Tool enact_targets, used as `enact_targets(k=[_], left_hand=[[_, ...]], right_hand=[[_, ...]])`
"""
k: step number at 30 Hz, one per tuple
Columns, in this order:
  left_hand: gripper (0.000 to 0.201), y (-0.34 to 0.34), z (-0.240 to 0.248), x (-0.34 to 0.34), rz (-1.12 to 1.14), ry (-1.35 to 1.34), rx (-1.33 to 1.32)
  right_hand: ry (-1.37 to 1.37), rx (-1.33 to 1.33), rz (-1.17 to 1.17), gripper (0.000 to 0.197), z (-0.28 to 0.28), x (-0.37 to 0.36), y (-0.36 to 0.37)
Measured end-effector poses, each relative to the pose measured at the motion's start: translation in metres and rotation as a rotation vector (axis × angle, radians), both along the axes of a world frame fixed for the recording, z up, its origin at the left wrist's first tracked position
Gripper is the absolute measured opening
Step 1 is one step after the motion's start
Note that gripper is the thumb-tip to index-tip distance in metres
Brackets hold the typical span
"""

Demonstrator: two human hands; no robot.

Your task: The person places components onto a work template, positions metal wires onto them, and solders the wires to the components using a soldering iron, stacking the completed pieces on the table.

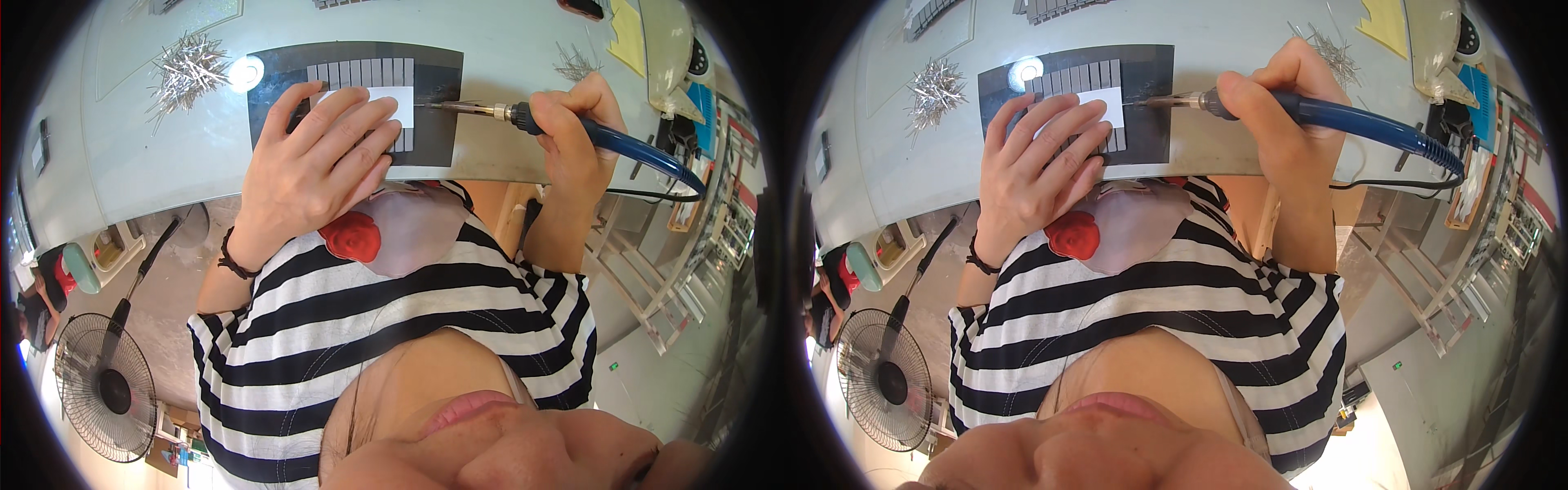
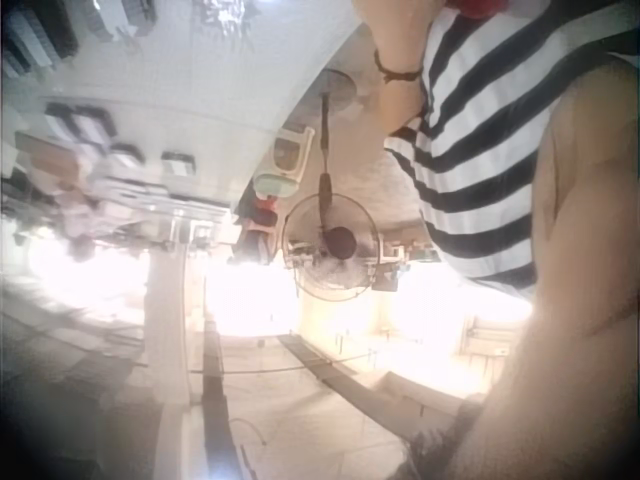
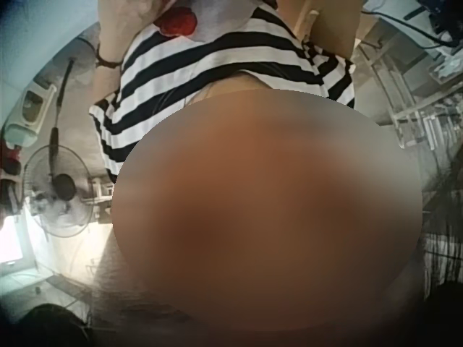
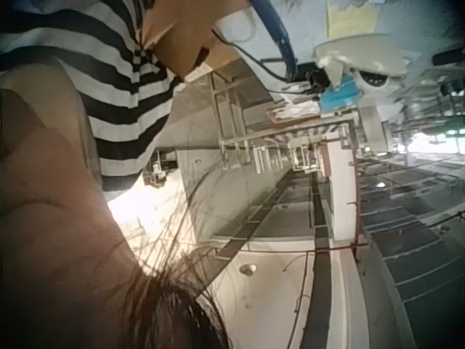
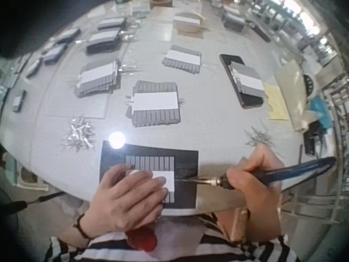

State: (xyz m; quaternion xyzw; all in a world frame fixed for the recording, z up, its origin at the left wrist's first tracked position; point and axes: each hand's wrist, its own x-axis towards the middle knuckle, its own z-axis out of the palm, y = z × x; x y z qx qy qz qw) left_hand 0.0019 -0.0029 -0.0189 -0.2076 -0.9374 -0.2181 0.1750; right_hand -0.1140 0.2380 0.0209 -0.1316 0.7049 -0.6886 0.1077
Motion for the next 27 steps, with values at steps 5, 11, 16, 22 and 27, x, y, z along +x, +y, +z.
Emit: enact_targets(k=[5,11,16,22,27], left_hand=[[0.025,0.000,0.001,0.000,0.000,-0.003,0.004],[0.025,0.001,0.000,0.000,0.001,0.003,-0.003],[0.026,0.000,0.000,-0.003,-0.005,0.005,0.001],[0.027,-0.001,0.002,0.001,0.008,-0.014,0.002],[0.029,-0.006,0.002,0.004,-0.036,0.093,0.089]], right_hand=[[0.051,0.030,0.035,0.027,0.002,0.001,0.001],[0.128,0.089,0.031,0.026,0.001,0.004,0.001],[0.080,-0.035,-0.030,0.025,-0.002,0.003,0.002],[0.074,-0.092,-0.178,0.027,0.006,0.006,-0.001],[0.397,0.042,-0.287,0.026,-0.017,0.015,-0.004]])
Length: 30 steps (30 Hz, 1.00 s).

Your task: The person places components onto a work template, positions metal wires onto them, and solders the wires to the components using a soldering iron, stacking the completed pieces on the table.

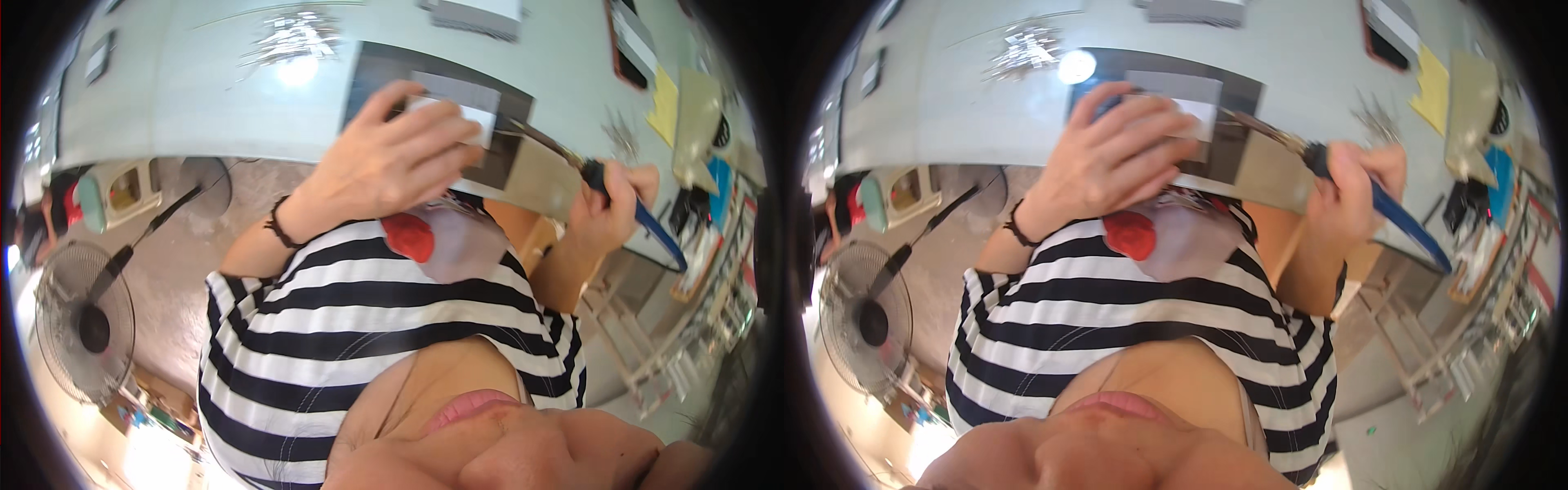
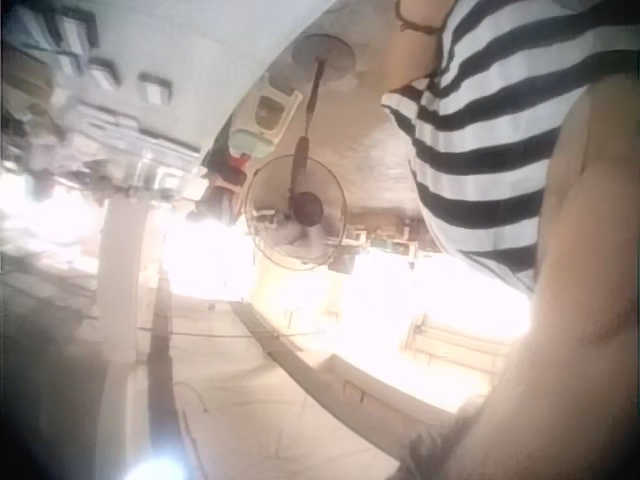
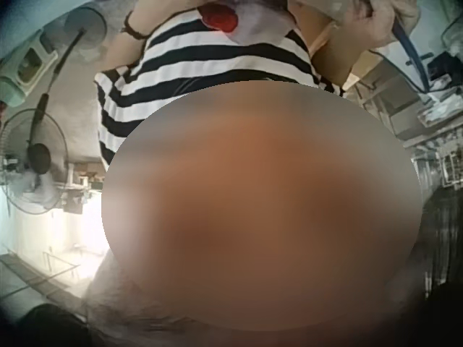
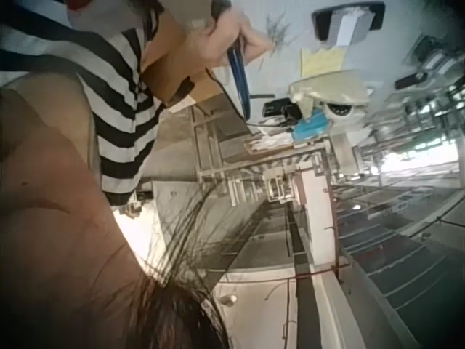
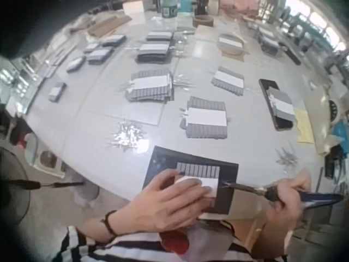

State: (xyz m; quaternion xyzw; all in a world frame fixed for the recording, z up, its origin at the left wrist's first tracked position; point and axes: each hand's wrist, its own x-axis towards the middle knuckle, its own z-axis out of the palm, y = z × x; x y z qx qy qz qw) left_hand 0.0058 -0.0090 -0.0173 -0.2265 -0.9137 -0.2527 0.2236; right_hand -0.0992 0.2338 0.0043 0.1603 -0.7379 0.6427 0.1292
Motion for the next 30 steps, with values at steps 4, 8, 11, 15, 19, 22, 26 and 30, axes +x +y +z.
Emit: enact_targets(k=[4,8,11,15,19,22,26,30], left_hand=[[0.028,-0.033,0.014,0.023,0.103,0.039,-0.029],[0.035,-0.083,0.002,0.028,0.400,0.090,-0.226],[0.029,-0.094,-0.001,0.019,0.447,0.081,-0.252],[0.028,-0.089,0.003,0.009,0.391,0.037,-0.211],[0.031,-0.070,0.007,0.019,0.232,-0.045,-0.235],[0.037,-0.059,0.007,0.038,0.218,-0.096,-0.203],[0.045,-0.071,0.008,0.022,0.270,-0.037,-0.184],[0.044,-0.070,0.008,0.028,0.214,-0.101,-0.220]], right_hand=[[-0.177,-0.205,0.086,0.018,-0.003,0.007,0.006],[-0.213,-0.263,0.154,0.019,0.001,0.002,0.000],[-0.114,-0.158,0.013,0.019,-0.003,0.003,-0.008],[-0.253,-0.244,0.186,0.020,0.007,0.008,-0.014],[-0.258,-0.259,0.241,0.022,0.008,0.010,-0.013],[-0.267,-0.200,0.278,0.022,0.011,0.005,-0.031],[-0.320,-0.275,0.295,0.022,0.008,0.012,-0.022],[-0.346,-0.257,0.290,0.023,0.007,0.013,-0.027]])
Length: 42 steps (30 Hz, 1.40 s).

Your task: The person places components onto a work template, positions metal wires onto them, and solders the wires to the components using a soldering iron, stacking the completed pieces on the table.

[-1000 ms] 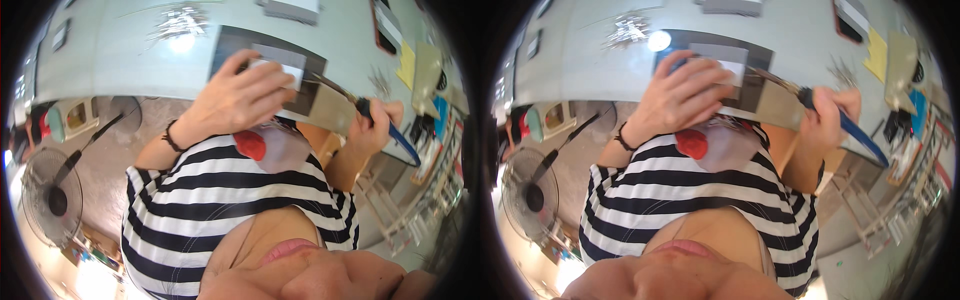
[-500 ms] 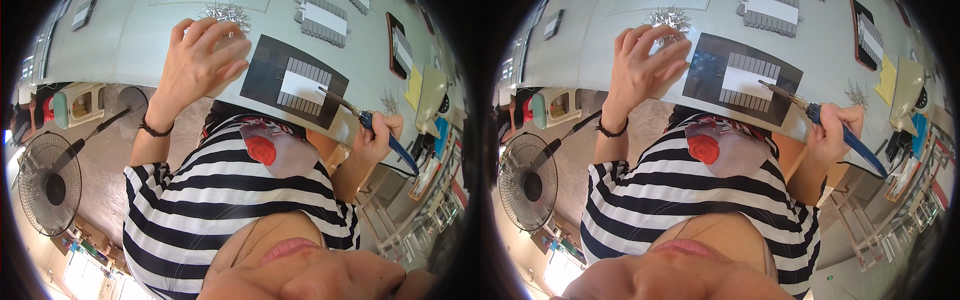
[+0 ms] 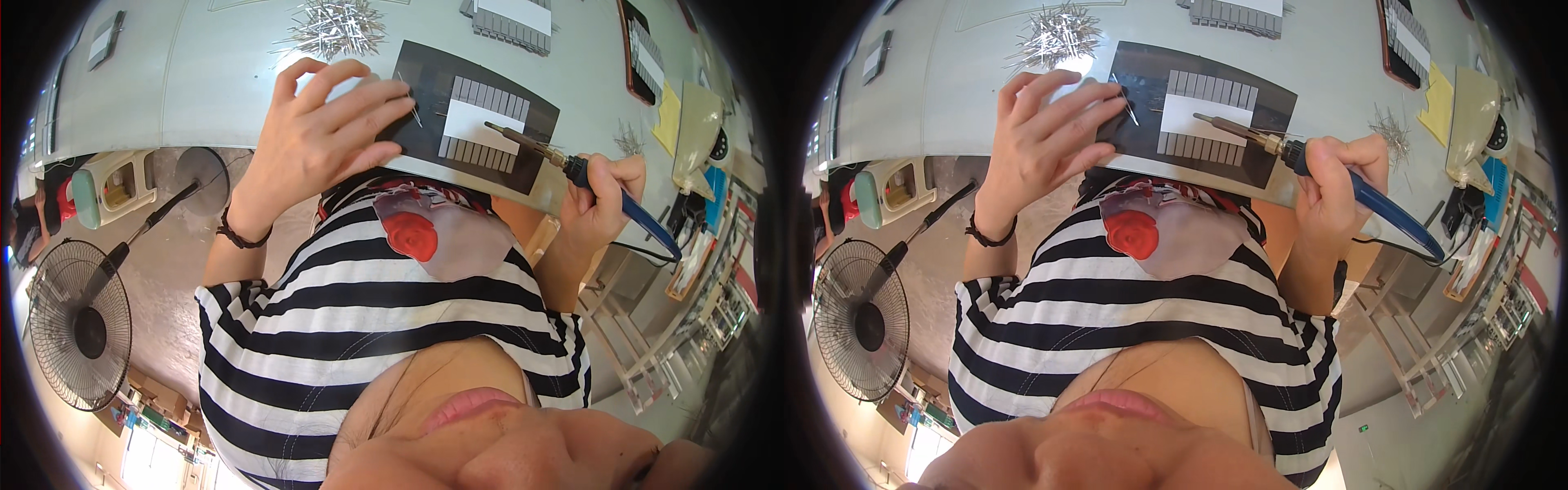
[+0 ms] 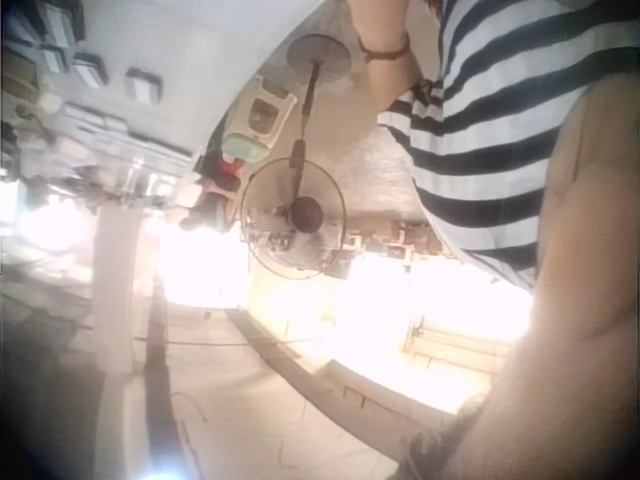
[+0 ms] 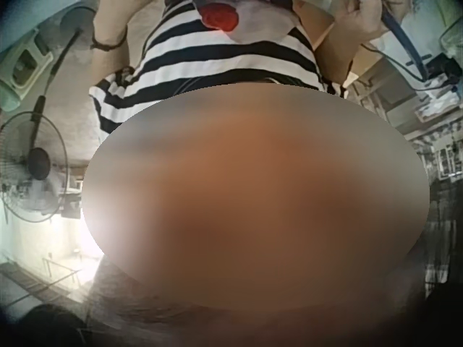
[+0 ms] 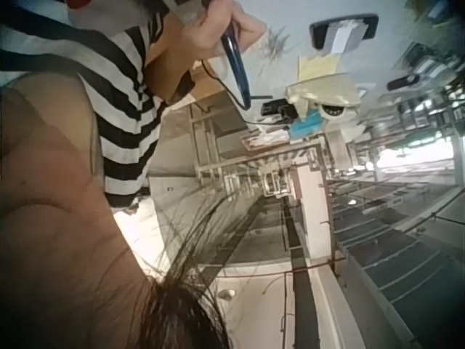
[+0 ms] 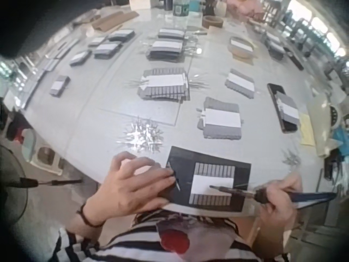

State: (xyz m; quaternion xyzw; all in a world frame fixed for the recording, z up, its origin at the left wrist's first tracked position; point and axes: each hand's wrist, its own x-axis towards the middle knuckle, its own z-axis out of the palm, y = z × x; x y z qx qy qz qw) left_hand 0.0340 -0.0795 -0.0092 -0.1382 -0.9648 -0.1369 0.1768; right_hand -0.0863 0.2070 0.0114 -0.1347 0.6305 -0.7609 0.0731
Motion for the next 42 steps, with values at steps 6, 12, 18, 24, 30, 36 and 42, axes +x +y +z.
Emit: enact_targets(k=[6,12,18,24,30,36,42], left_hand=[[0.049,0.003,-0.007,0.003,0.088,0.011,-0.081],[0.048,0.016,-0.009,0.002,0.115,0.016,-0.034],[0.049,0.022,-0.009,0.017,0.118,-0.001,-0.044],[0.053,0.022,-0.011,0.013,0.067,0.003,-0.002],[0.056,0.013,-0.010,0.008,0.129,-0.018,-0.049],[0.060,0.022,-0.015,0.015,0.305,-0.024,-0.114],[0.065,0.021,-0.013,0.015,0.379,0.015,-0.062]], right_hand=[[0.013,0.035,-0.024,0.023,0.000,0.000,-0.001],[0.002,0.036,-0.056,0.023,0.000,0.003,-0.003],[-0.002,0.022,0.029,0.023,0.001,-0.001,-0.010],[-0.002,0.025,-0.006,0.023,-0.004,0.005,-0.007],[-0.036,-0.031,0.022,0.028,-0.005,0.006,-0.008],[-0.057,-0.035,-0.001,0.028,-0.006,0.008,-0.006],[-0.016,0.000,0.022,0.027,-0.002,0.008,-0.016]])
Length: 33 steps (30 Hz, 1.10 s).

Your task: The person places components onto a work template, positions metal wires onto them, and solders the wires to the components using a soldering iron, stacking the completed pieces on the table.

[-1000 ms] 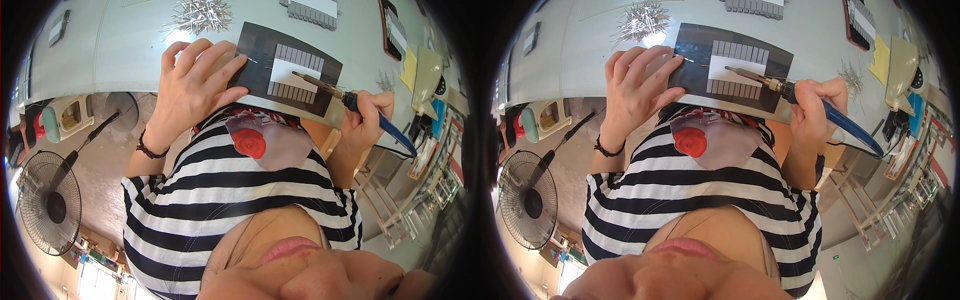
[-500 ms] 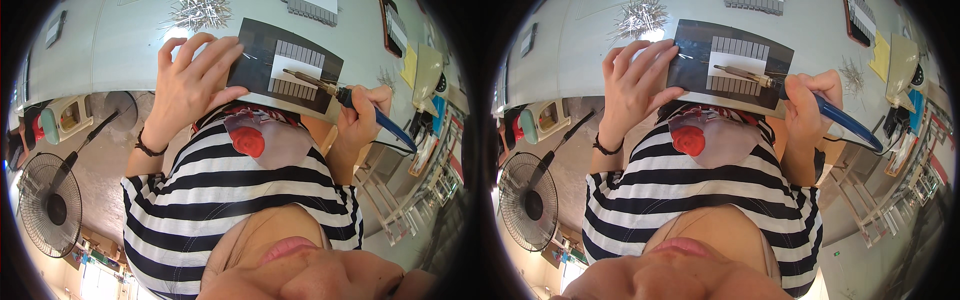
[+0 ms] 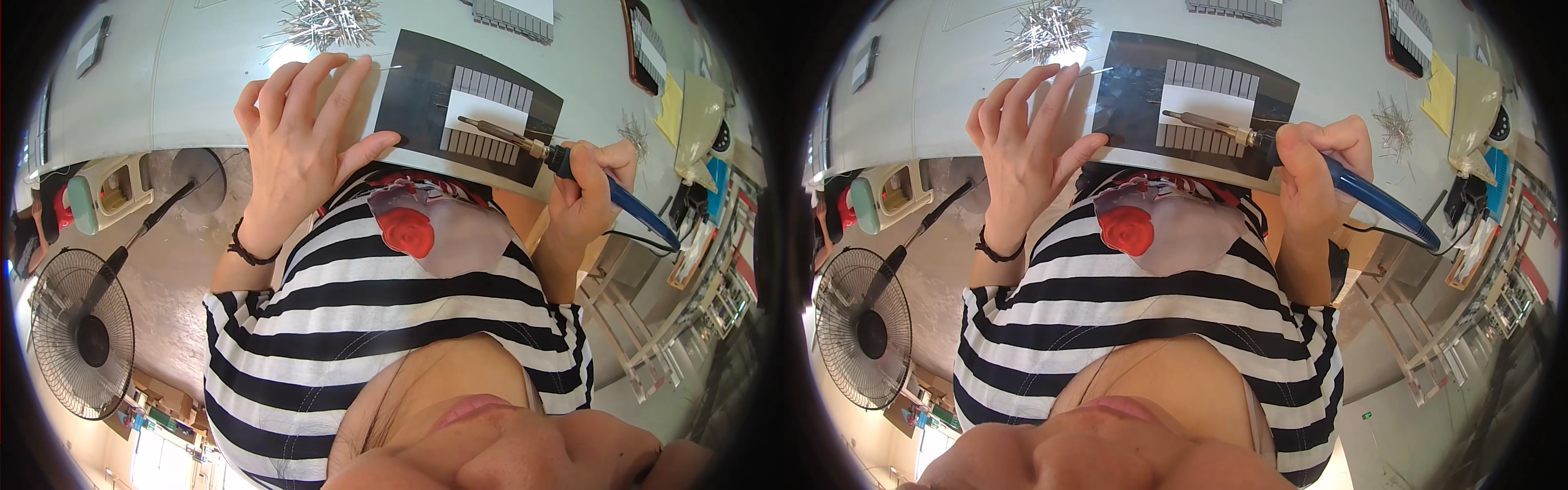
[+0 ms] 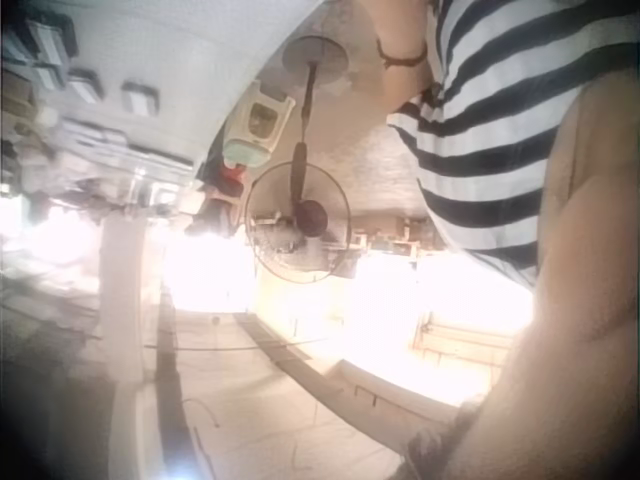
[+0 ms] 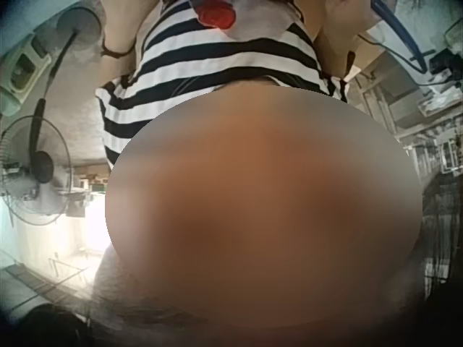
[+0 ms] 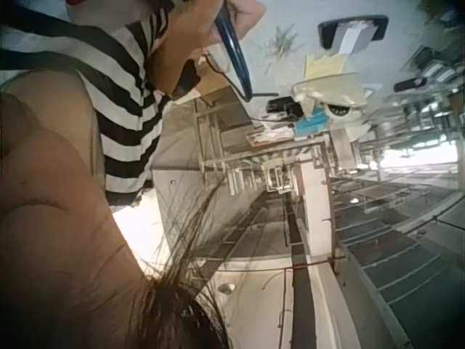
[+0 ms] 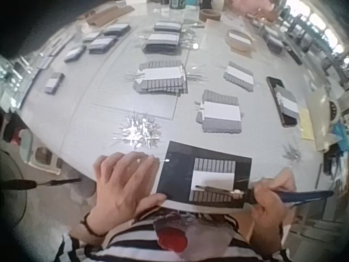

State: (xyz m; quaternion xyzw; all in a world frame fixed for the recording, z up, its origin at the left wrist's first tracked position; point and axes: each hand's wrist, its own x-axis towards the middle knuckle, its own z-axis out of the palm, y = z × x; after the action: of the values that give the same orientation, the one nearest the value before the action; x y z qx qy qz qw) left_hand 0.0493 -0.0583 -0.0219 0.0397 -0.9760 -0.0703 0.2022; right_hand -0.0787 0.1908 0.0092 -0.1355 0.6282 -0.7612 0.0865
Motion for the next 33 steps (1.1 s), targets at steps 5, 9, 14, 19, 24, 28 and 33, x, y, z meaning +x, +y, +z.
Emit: enact_targets(k=[5,9,14,19,24,28,33], left_hand=[[0.064,0.004,-0.001,0.001,-0.057,-0.061,0.030],[0.062,0.008,-0.002,0.001,-0.147,-0.054,0.036],[0.061,0.017,-0.002,-0.001,-0.182,-0.033,0.019],[0.062,0.019,-0.005,-0.005,-0.219,-0.020,0.017],[0.060,0.019,-0.009,-0.006,-0.221,0.008,0.021],[0.058,0.017,-0.012,-0.005,-0.235,0.042,0.012],[0.056,0.018,-0.012,-0.006,-0.229,0.056,0.010]], right_hand=[[-0.010,-0.012,-0.019,0.026,0.000,0.001,0.002],[-0.008,-0.015,-0.043,0.027,-0.004,0.001,0.004],[-0.040,-0.066,0.004,0.029,-0.008,-0.002,0.004],[0.032,0.076,-0.045,0.024,-0.006,0.000,-0.003],[0.045,0.132,-0.039,0.024,-0.001,0.004,-0.011],[-0.023,0.096,-0.040,0.026,0.001,0.007,-0.016],[-0.016,0.105,-0.029,0.025,0.001,0.008,-0.019]])
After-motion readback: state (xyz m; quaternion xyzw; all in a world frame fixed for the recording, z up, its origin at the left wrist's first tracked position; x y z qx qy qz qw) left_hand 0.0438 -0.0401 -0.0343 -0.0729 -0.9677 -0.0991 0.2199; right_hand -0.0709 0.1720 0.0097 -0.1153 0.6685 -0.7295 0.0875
